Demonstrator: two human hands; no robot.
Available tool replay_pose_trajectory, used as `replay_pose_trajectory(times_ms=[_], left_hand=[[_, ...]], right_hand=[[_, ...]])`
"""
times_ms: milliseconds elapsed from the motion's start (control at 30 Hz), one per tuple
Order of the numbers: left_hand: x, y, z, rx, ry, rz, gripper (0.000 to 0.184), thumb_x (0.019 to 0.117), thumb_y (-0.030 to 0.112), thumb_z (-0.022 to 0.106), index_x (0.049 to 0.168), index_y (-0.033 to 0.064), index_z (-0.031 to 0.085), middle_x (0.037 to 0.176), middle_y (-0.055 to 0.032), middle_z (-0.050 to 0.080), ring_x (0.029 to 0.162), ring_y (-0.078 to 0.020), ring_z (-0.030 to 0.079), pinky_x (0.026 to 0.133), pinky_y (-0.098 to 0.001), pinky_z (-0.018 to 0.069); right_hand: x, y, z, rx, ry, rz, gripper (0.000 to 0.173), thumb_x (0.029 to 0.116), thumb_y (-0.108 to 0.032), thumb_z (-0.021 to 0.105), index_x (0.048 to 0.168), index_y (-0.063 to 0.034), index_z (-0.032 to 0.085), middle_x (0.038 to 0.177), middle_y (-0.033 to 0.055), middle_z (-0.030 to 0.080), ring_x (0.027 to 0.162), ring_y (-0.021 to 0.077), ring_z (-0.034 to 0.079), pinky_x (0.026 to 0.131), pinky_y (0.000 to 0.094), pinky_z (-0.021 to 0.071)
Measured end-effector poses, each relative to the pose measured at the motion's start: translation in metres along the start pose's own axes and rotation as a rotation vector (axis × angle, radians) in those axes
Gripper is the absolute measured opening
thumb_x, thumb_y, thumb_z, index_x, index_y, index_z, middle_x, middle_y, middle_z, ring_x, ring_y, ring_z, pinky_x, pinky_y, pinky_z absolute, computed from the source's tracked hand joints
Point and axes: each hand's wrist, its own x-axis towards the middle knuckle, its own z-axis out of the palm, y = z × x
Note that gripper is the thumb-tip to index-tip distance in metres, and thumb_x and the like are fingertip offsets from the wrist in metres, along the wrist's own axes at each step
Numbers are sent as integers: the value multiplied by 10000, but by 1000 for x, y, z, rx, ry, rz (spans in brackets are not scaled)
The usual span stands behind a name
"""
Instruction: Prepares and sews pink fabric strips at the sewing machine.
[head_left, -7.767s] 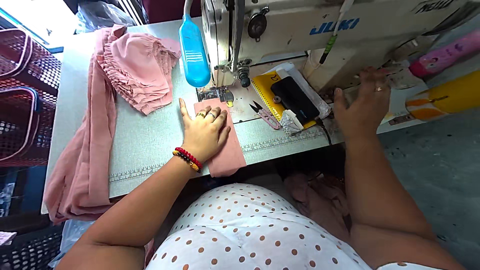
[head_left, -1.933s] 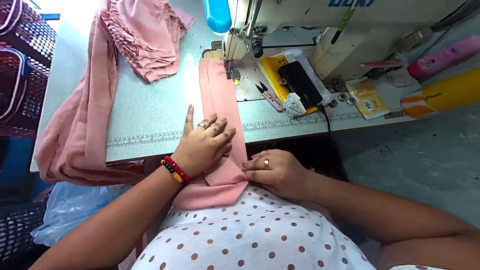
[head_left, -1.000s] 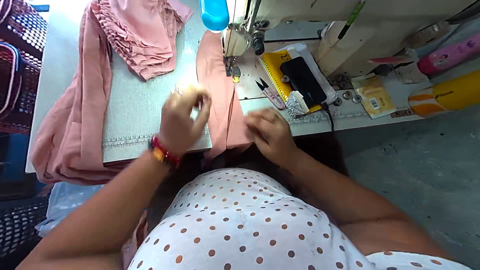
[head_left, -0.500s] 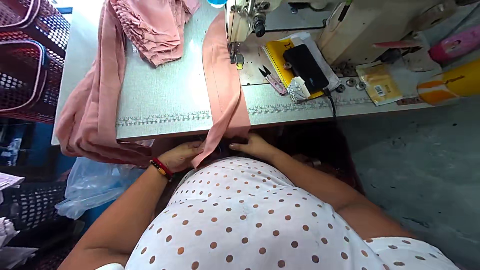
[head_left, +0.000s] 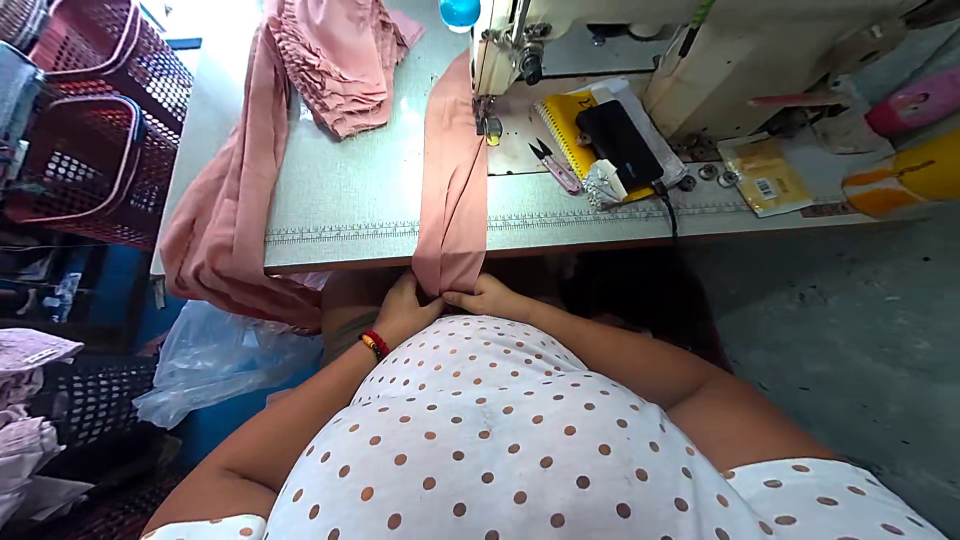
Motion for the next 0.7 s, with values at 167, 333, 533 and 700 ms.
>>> replay_pose_trajectory(times_ms=[167, 333, 533, 700], left_hand=[[3, 3, 4, -45, 86, -74, 419, 935, 121, 697, 1281, -78, 570, 1179, -269, 659, 1136, -375, 648, 996, -575, 495], [4, 6, 8, -47, -36, -53, 714, 850, 208, 826, 1399, -62, 460, 1242, -257, 633, 1189, -351, 624, 1036, -536, 480], [18, -3, 9, 180, -2, -4, 329, 912, 79, 705, 1183, -99, 645, 1213, -297, 643, 1198, -432, 609, 1053, -586, 458], [9, -17, -1, 30, 175, -76, 304, 959, 21, 623, 1231, -113, 628, 1250, -320, 626, 1234, -440, 588, 1075, -599, 433]], right_hand=[[-6, 4, -2, -9, 38, 81, 195, 1041, -84, 569, 1071, 73, 681, 935, 76, 701, 869, -4, 629, 829, 206, 522], [-6, -7, 1, -21, -62, 130, 206, 1038, -86, 574, 1059, 84, 687, 953, 90, 706, 883, -9, 623, 848, 196, 508], [-5, 1, 2, -29, 40, 113, 218, 1047, -95, 562, 1030, 78, 694, 917, 82, 696, 854, -2, 613, 821, 206, 504], [-10, -2, -3, 31, -3, 173, 225, 1033, -102, 590, 1086, 96, 682, 994, 112, 717, 922, 18, 644, 889, 232, 520]])
